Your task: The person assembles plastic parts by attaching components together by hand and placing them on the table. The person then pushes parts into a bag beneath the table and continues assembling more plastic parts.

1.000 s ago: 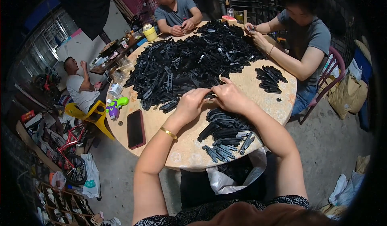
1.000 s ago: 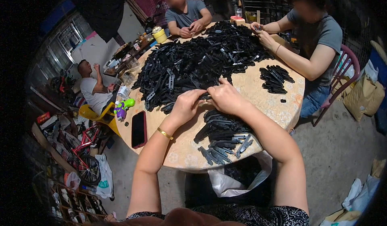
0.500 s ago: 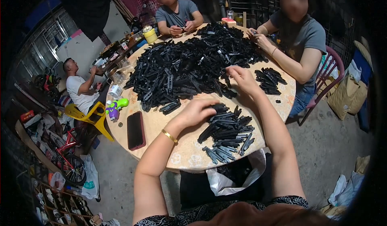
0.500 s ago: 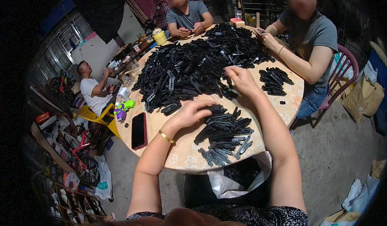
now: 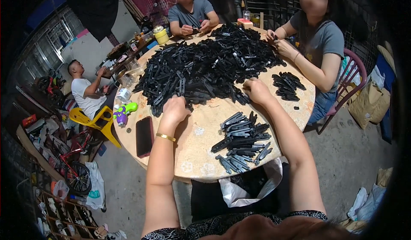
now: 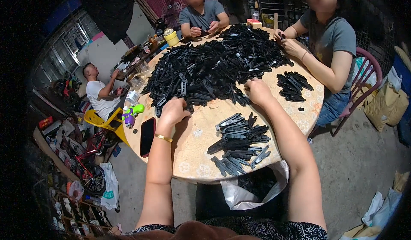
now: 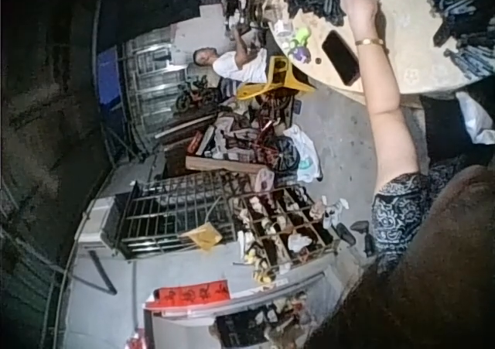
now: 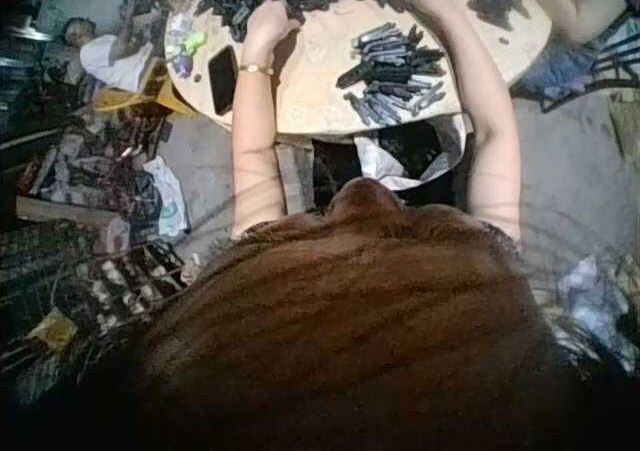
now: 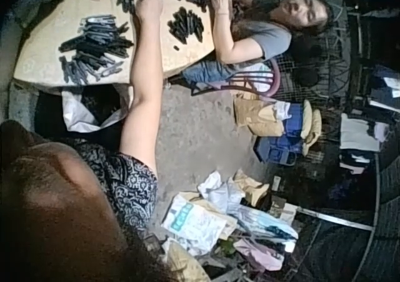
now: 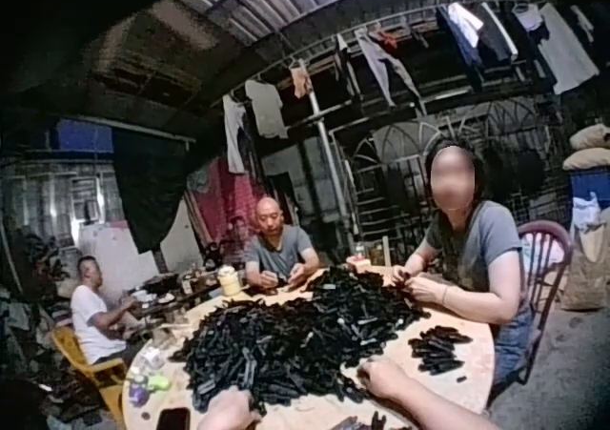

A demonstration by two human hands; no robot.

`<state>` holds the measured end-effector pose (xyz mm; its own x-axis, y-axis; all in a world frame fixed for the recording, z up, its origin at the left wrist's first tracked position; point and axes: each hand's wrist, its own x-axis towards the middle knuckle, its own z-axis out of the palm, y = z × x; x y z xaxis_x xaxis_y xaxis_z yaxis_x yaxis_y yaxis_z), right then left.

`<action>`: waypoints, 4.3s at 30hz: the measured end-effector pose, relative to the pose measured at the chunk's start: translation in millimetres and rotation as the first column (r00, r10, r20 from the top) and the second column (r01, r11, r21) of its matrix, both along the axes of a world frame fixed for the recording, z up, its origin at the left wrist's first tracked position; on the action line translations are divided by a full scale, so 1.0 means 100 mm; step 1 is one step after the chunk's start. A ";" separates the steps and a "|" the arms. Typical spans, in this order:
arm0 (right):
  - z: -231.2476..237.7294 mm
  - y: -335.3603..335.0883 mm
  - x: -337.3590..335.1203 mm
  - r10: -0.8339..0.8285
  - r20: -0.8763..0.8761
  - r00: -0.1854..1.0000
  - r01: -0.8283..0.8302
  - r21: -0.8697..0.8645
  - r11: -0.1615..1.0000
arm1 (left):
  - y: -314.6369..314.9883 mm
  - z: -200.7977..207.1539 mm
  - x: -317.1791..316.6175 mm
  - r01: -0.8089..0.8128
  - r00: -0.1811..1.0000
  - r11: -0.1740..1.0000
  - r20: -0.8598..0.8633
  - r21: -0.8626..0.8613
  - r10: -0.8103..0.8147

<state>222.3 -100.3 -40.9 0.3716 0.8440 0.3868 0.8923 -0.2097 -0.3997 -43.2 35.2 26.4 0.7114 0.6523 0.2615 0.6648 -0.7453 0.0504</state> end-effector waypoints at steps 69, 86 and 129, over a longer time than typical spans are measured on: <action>0.49 -0.25 -0.73 0.481 0.005 0.877 -0.453 0.343 0.823 | -0.45 -0.09 0.35 0.708 0.625 0.597 0.728 -0.378 -0.280; -0.05 0.15 0.08 0.126 0.101 0.987 -0.144 0.203 0.968 | -0.37 -0.24 0.35 0.723 0.683 0.241 0.618 -0.648 -0.389; 0.36 -0.07 -0.71 0.437 0.206 0.875 -0.479 0.493 0.726 | -0.39 -0.23 0.46 0.699 0.657 0.153 0.712 -0.699 0.248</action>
